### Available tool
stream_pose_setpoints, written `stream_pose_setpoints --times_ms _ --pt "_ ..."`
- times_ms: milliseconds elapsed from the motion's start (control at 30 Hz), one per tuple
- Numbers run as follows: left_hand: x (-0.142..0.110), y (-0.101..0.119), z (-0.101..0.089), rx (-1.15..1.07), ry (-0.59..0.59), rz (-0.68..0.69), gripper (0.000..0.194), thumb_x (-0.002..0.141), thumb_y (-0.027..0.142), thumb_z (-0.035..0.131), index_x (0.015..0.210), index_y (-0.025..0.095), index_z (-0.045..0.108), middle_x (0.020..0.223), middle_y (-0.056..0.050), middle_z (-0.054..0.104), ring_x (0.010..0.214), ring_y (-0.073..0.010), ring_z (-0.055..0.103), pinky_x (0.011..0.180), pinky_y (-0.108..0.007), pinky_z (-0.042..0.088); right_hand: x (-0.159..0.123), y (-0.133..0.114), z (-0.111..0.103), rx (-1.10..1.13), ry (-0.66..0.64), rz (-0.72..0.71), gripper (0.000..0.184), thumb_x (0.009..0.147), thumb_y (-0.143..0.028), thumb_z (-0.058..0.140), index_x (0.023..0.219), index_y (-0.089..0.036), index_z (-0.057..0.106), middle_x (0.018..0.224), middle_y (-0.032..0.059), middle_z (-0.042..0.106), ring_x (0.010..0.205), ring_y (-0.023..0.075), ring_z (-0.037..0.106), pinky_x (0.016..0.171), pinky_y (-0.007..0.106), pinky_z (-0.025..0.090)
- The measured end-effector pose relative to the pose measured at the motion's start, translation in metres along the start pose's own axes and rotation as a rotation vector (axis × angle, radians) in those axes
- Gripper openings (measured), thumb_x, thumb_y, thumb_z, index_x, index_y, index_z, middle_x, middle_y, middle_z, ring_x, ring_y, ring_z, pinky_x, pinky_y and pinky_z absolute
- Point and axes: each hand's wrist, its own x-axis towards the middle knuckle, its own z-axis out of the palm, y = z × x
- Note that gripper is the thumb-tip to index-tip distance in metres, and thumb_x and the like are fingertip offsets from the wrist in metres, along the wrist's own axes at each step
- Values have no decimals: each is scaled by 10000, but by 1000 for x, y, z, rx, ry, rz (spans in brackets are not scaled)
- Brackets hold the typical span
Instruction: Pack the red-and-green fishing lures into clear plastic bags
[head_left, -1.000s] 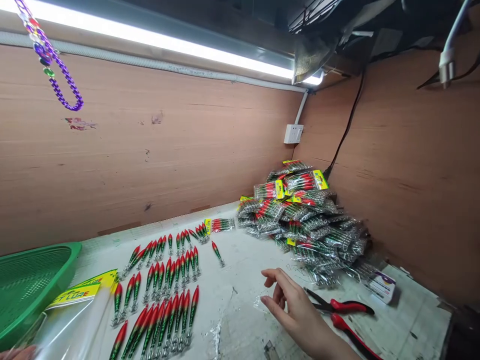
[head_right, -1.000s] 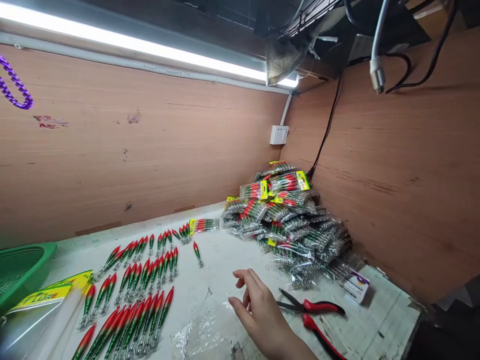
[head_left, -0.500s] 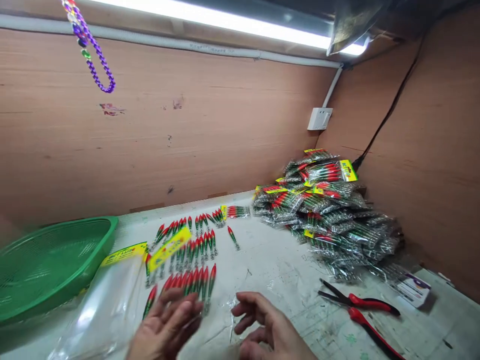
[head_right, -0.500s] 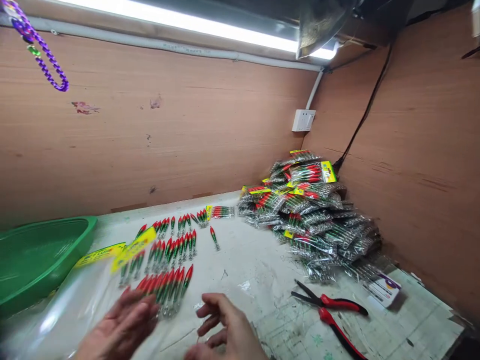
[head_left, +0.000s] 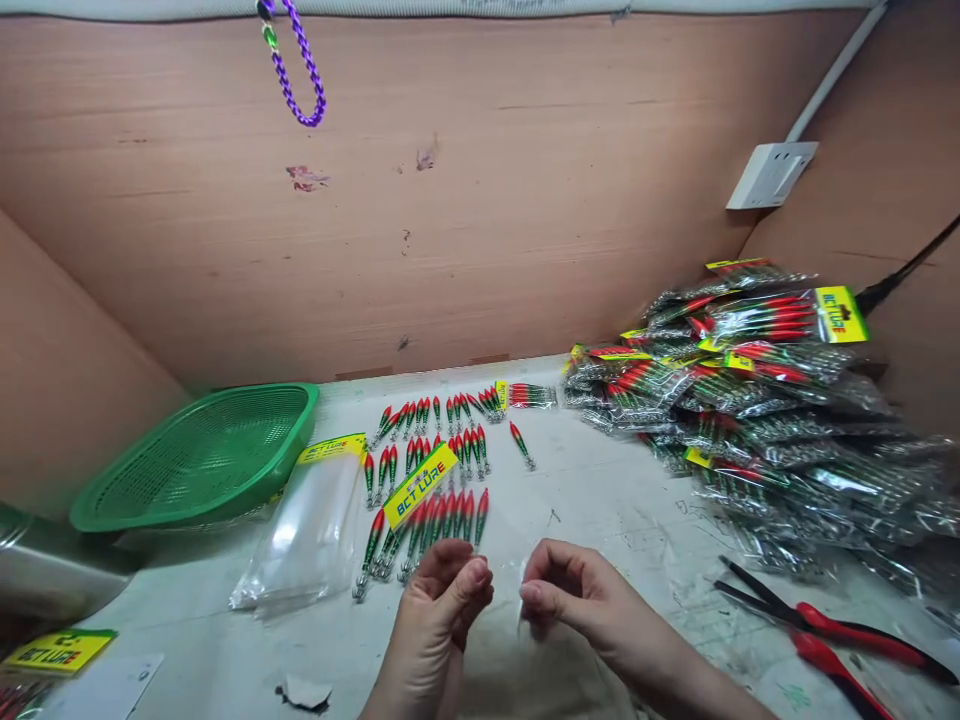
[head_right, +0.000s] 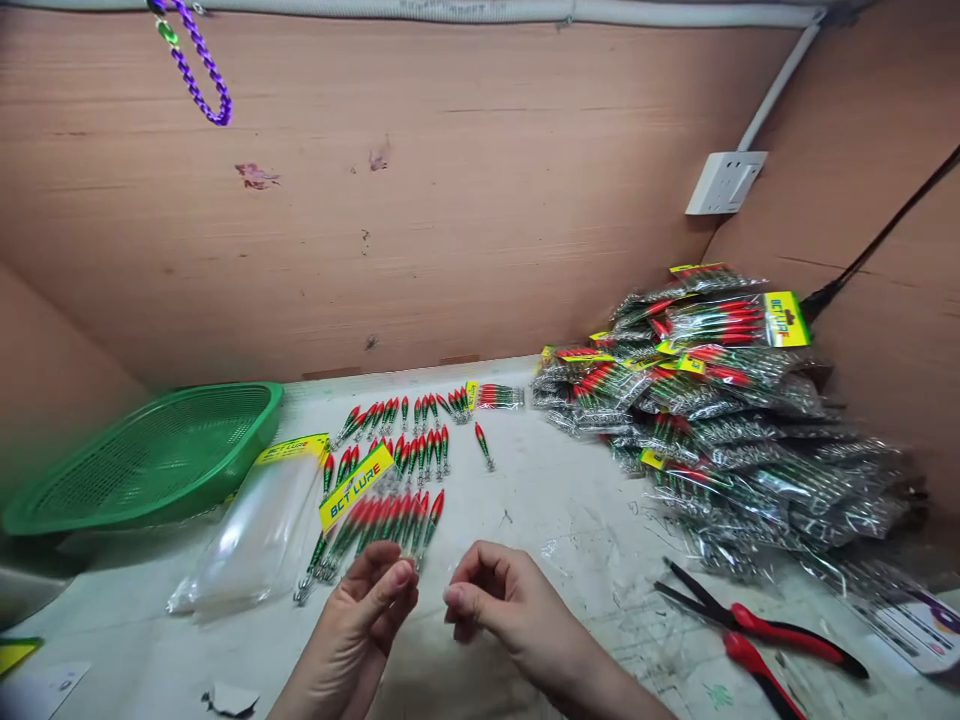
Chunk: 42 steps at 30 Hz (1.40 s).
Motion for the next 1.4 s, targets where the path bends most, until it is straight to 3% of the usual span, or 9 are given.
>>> stream_pose_setpoints --times_ms 100,233,433,567,733,867,967,1133,1400 --pt "1 1 -4 69 -54 9 480 433 241 893 863 172 688 714 -6 685 682 -117 653 633 -190 526 3 -2 1 -115 -18 -16 465 724 -635 600 715 -182 498 564 -29 539 515 99 491 533 240 407" --pt "12 14 -9 83 -29 -3 369 435 224 889 727 133 684 644 -5 673 586 -89 623 547 -155 491 29 -13 -18 -354 -17 6 578 746 -743 437 697 -174 531 537 -17 530 476 121 518 500 270 438" --pt "28 42 -3 -71 94 109 226 608 33 765 769 146 654 677 1 695 584 -94 652 493 -138 503 102 -24 -53 -639 427 -57 303 849 -407 591 995 -140 585 1017 66 610 877 174 594 768 351 487" --pt "32 43 -6 -110 136 93 182 721 -17 645 805 144 638 701 -1 695 591 -88 660 517 -152 535 123 -16 -53 -700 534 -47 266 898 -341 549 1094 -161 565 1117 60 581 950 175 584 814 383 496" --pt "38 43 -16 -115 115 87 155 723 12 664 812 137 644 714 -2 693 598 -83 654 514 -146 535 82 -30 -64 -598 393 -43 297 849 -444 538 777 -158 570 698 12 565 588 125 532 555 281 461" --pt "41 48 -19 -134 108 94 139 710 29 685 798 134 655 715 -3 692 605 -79 649 530 -148 535 14 -48 -55 -532 174 -178 300 799 -494 568 849 -199 582 626 -9 506 528 120 479 499 263 423" --pt "41 48 -19 -120 102 89 150 685 59 722 797 139 660 728 -4 694 626 -86 654 545 -154 534 -17 -49 -33 -774 79 -377 123 849 -345 548 853 -228 584 671 6 535 567 129 519 496 245 426" --pt "32 40 -14 -54 37 34 272 582 134 817 806 146 664 715 -8 698 605 -102 650 538 -173 526 -5 -34 4 -1158 271 -785 93 840 -158 498 907 -208 538 704 11 525 607 132 524 527 244 435" --pt "33 32 -17 -62 -24 -1 298 564 164 835 802 147 658 697 -1 694 612 -119 660 587 -211 552 8 -28 21 -1302 322 -956 162 844 -87 450 941 -178 542 734 45 541 672 168 535 575 281 447"
